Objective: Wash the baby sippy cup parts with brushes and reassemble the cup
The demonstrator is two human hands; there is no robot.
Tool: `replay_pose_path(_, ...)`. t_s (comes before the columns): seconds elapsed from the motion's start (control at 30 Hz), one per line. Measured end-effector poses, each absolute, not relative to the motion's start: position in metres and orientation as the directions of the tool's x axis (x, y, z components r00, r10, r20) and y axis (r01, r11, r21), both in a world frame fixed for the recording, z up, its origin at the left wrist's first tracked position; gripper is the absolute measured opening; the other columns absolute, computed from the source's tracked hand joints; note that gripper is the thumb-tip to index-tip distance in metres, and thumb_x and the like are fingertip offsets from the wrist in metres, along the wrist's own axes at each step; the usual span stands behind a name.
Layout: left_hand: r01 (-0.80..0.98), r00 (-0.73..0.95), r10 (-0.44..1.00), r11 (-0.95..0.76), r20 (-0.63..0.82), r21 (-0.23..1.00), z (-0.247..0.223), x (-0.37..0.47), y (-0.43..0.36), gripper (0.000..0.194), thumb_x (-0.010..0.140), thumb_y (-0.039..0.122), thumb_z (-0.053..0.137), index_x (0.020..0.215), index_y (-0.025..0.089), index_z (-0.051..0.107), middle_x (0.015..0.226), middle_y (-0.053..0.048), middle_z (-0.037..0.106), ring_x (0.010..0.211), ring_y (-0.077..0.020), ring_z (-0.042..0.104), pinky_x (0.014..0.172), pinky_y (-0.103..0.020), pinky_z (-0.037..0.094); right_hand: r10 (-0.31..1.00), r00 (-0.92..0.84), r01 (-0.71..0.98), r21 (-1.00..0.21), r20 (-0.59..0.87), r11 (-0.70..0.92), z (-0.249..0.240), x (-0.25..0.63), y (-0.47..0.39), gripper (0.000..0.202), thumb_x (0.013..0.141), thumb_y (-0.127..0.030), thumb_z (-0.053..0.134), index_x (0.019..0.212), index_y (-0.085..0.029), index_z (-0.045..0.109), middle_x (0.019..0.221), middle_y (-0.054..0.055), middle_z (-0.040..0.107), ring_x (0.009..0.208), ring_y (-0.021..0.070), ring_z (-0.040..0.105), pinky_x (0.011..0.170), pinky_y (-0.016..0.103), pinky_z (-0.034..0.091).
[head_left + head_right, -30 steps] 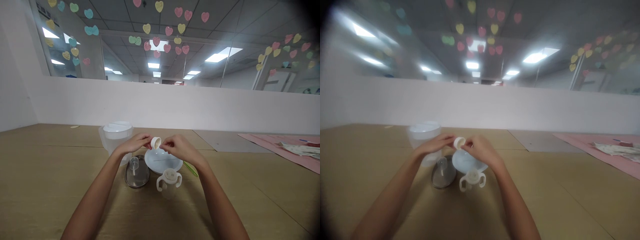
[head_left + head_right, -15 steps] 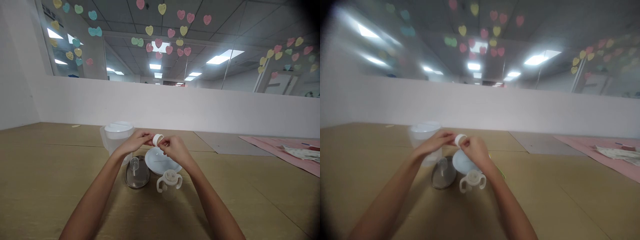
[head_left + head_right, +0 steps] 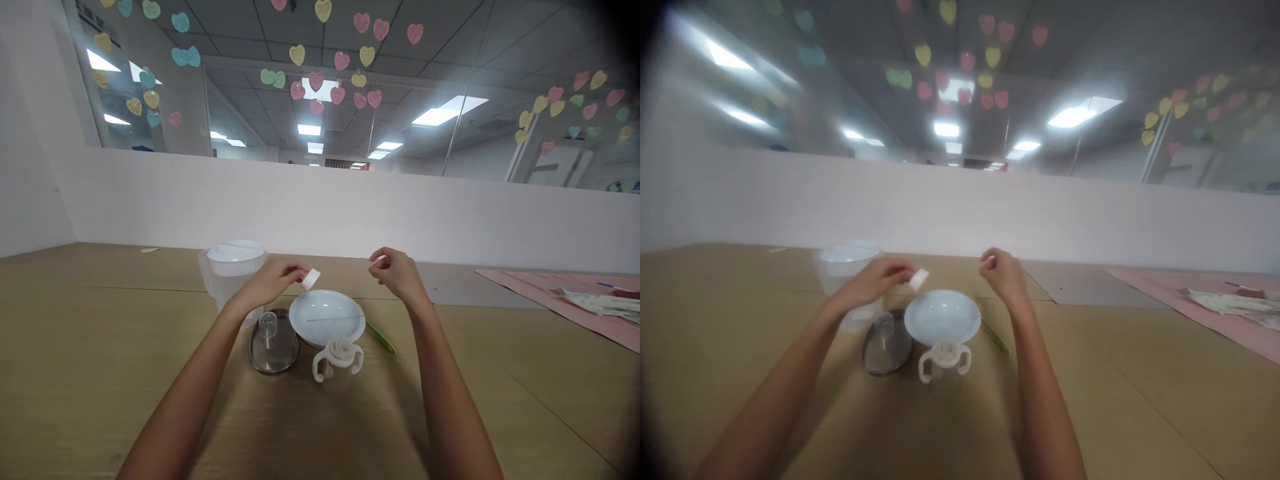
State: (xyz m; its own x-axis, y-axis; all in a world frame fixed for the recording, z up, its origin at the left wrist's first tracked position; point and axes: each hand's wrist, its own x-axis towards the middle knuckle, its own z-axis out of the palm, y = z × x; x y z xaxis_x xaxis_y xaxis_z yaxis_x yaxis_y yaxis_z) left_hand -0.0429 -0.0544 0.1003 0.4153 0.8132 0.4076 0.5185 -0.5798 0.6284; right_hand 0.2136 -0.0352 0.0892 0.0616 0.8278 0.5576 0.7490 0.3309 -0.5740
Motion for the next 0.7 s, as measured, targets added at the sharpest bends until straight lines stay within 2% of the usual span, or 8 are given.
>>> replay_pose_path(0.1, 0.633, 0.455, 0.797, -0.603, 0.398, 0.486, 0.095, -0.038, -0.054, 0.031, 0.08, 0.034, 0.039, 0.089, 0.017, 0.064, 0.09, -0.003, 0.065, 0.08, -0.0158, 0.056, 0.073, -0.025, 0.042, 0.889, 0.179, 0.879, -0.474, 0.422, 0.048, 0.068, 0.241, -0.011, 0.016, 0.062, -0.02, 0.055, 0.077, -0.017, 0.058, 0.066, 0.002, 0.061, 0.061, 0.0146, 0.057, 0.059, 0.028, 0.043)
replay_pose_path(0.2, 0.688, 0.476, 0.785, -0.613, 0.396, 0.389, 0.09, -0.031, -0.054, 0.033, 0.082, 0.033, 0.034, 0.083, 0.016, 0.063, 0.085, -0.004, 0.065, 0.076, -0.0158, 0.056, 0.066, -0.024, 0.04, 0.923, 0.162, 0.892, -0.453, 0.349, 0.014, 0.057, 0.248, 0.001, 0.013, 0.068, -0.014, 0.05, 0.075, -0.014, 0.061, 0.078, 0.01, 0.063, 0.077, 0.0189, 0.058, 0.067, 0.032, 0.044)
replay_pose_path(0.3, 0.726, 0.463, 0.766, -0.616, 0.447, 0.305, 0.085, -0.023, -0.054, 0.036, 0.084, 0.034, 0.031, 0.077, 0.015, 0.061, 0.078, -0.005, 0.064, 0.07, -0.0153, 0.055, 0.061, -0.023, 0.037, 0.937, -0.015, 0.838, -0.506, 0.348, 0.202, 0.062, 0.228, -0.007, 0.023, 0.078, -0.023, 0.044, 0.091, -0.017, 0.061, 0.091, 0.007, 0.063, 0.082, 0.0151, 0.058, 0.068, 0.027, 0.045)
replay_pose_path(0.4, 0.739, 0.47, 0.745, -0.625, 0.474, 0.25, 0.082, -0.014, -0.054, 0.036, 0.085, 0.035, 0.029, 0.081, 0.016, 0.059, 0.08, -0.005, 0.063, 0.071, -0.0159, 0.055, 0.063, -0.024, 0.037, 0.815, -0.41, 0.518, -0.63, 0.41, 0.578, 0.071, 0.187, -0.024, 0.043, 0.076, -0.034, 0.049, 0.116, -0.019, 0.047, 0.108, 0.008, 0.057, 0.089, 0.0143, 0.056, 0.072, 0.027, 0.046)
replay_pose_path(0.47, 0.748, 0.471, 0.725, -0.631, 0.504, 0.208, 0.083, -0.009, -0.057, 0.034, 0.086, 0.034, 0.028, 0.088, 0.017, 0.057, 0.087, -0.006, 0.063, 0.076, -0.0173, 0.056, 0.066, -0.026, 0.038, 0.707, -0.507, 0.469, -0.531, 0.493, 0.706, 0.07, 0.16, -0.03, 0.047, 0.069, -0.031, 0.059, 0.113, -0.018, 0.049, 0.105, 0.008, 0.058, 0.091, 0.0156, 0.055, 0.076, 0.028, 0.044)
replay_pose_path(0.5, 0.754, 0.469, 0.711, -0.632, 0.523, 0.182, 0.083, -0.007, -0.059, 0.033, 0.086, 0.034, 0.028, 0.09, 0.017, 0.056, 0.089, -0.007, 0.062, 0.078, -0.0179, 0.056, 0.067, -0.027, 0.039, 0.664, -0.515, 0.483, -0.457, 0.542, 0.747, 0.067, 0.149, -0.031, 0.038, 0.068, -0.028, 0.059, 0.104, -0.017, 0.053, 0.099, 0.007, 0.06, 0.087, 0.0162, 0.055, 0.075, 0.029, 0.044)
replay_pose_path(0.6, 0.764, 0.483, 0.659, -0.639, 0.577, 0.091, 0.086, -0.002, -0.07, 0.029, 0.087, 0.03, 0.029, 0.086, 0.015, 0.054, 0.086, -0.008, 0.061, 0.078, -0.0183, 0.055, 0.07, -0.029, 0.04, 0.567, -0.401, 0.576, -0.284, 0.719, 0.767, 0.052, 0.135, -0.021, 0.021, 0.072, -0.022, 0.049, 0.092, -0.016, 0.056, 0.091, 0.008, 0.06, 0.086, 0.0176, 0.055, 0.077, 0.03, 0.042)
replay_pose_path(0.7, 0.746, 0.541, 0.603, -0.666, 0.587, -0.004, 0.087, 0.004, -0.082, 0.027, 0.086, 0.025, 0.03, 0.082, 0.015, 0.054, 0.081, -0.008, 0.06, 0.076, -0.0179, 0.055, 0.073, -0.03, 0.041, 0.462, -0.343, 0.634, -0.161, 0.818, 0.756, 0.035, 0.144, -0.007, 0.025, 0.076, -0.024, 0.042, 0.096, -0.017, 0.055, 0.098, 0.011, 0.059, 0.096, 0.0182, 0.053, 0.084, 0.031, 0.04)
